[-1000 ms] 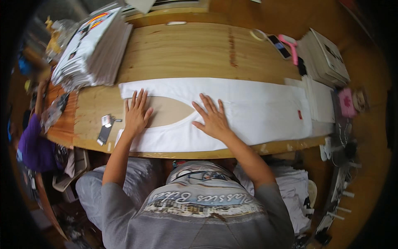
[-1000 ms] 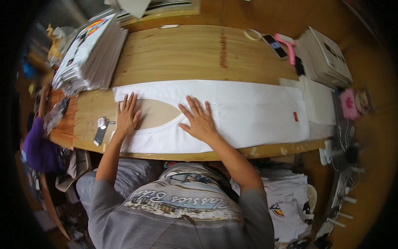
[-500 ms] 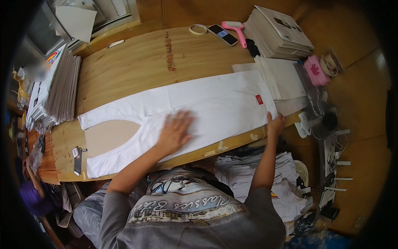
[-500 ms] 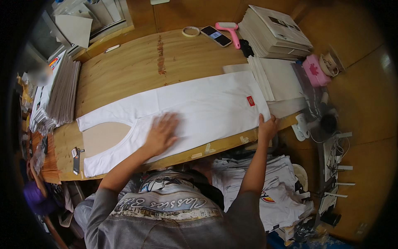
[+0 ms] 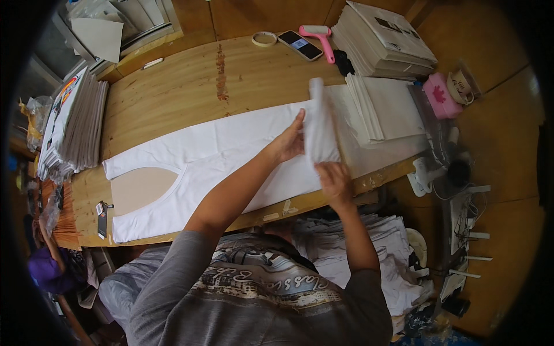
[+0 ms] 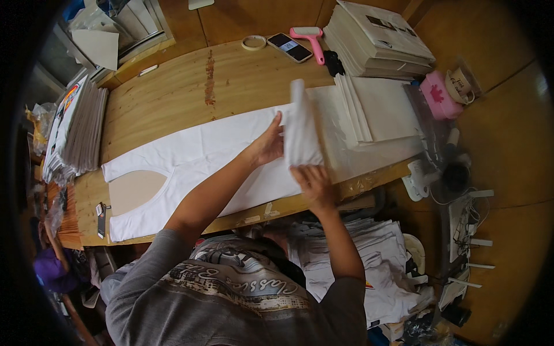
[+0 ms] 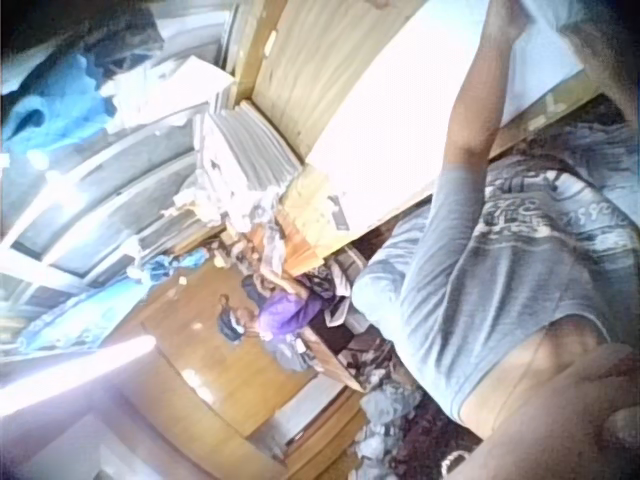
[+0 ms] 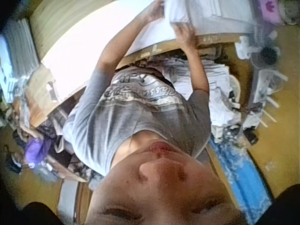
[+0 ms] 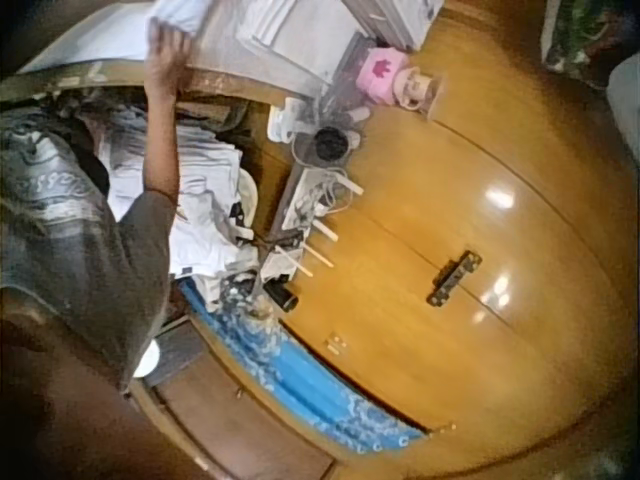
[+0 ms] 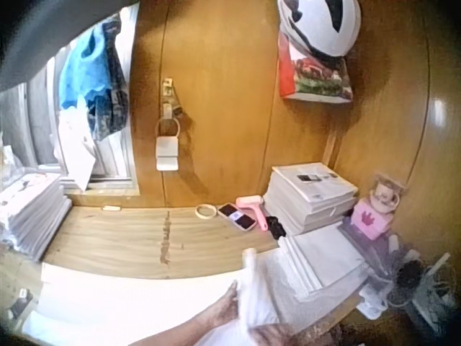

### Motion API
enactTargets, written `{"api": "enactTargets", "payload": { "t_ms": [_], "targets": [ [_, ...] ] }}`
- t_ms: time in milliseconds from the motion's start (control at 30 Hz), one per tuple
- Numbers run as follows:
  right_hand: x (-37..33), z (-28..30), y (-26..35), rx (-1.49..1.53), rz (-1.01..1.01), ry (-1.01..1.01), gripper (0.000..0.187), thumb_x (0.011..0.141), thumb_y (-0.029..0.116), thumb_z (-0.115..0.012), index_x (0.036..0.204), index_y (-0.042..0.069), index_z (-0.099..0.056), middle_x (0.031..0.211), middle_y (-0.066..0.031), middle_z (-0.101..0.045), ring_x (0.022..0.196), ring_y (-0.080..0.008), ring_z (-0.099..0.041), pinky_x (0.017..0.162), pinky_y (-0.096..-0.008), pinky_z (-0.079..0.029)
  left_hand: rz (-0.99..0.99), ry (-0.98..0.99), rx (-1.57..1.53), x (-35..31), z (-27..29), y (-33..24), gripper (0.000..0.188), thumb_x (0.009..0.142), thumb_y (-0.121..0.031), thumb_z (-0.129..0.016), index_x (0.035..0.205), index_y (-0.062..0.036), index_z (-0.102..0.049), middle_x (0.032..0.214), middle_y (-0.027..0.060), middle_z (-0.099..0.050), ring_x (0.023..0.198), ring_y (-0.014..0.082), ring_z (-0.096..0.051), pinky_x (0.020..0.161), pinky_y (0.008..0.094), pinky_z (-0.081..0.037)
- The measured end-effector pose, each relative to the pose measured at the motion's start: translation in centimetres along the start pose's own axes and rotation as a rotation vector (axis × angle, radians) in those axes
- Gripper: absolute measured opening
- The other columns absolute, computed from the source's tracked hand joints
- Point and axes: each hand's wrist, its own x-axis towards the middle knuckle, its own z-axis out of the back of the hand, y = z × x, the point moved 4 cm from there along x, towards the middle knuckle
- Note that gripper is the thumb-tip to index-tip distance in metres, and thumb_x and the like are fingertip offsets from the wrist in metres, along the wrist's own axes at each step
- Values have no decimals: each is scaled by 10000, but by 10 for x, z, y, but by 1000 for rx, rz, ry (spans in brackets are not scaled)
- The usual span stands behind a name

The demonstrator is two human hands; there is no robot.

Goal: The person folds a white t-shirt using a cardboard template, attaches a tag, and places it into a clear plastic bag. They then seal the bag and stack the packaged shirt. The process is repeated for another shirt.

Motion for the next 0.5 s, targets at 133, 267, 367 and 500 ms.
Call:
{"api": "enactTargets", "payload": {
  "t_ms": [133,267,367,500],
  "targets": [
    [-18,-20,12,-33,-11,110,310,720,88,-488,1022,96,-560,891,-54,-533,833,-207,-501,739,-347,-392,-199,-252,114,-17,30,3,567,799,-243,-595,1219,-10,-293,980,162,-553,878,237,-570,716,351,-479],
    [-34,-19,0,-109,-149,36,296,704,72,-496,983,103,-590,867,-53,-507,816,-215,-487,735,-351,-389,-370,-744,824,-40,30,-3,613,713,-88,-646,1208,-62,-284,662,92,-534,562,181,-533,517,316,-445],
    [-39,-18,-8,-85,-256,81,316,690,56,-511,985,126,-597,874,-50,-479,829,-222,-463,750,-361,-376,-546,-764,1051,-55,14,-8,688,677,-56,-641,1237,-61,-241,672,122,-532,542,222,-526,499,339,-436],
    [-34,-7,-13,-47,-339,301,343,675,7,-502,983,124,-597,909,-49,-482,897,-219,-457,782,-360,-365,-769,-774,1381,-59,4,-9,673,654,-110,-663,1221,-65,-303,921,192,-509,795,287,-519,657,389,-424]
  ]
}}
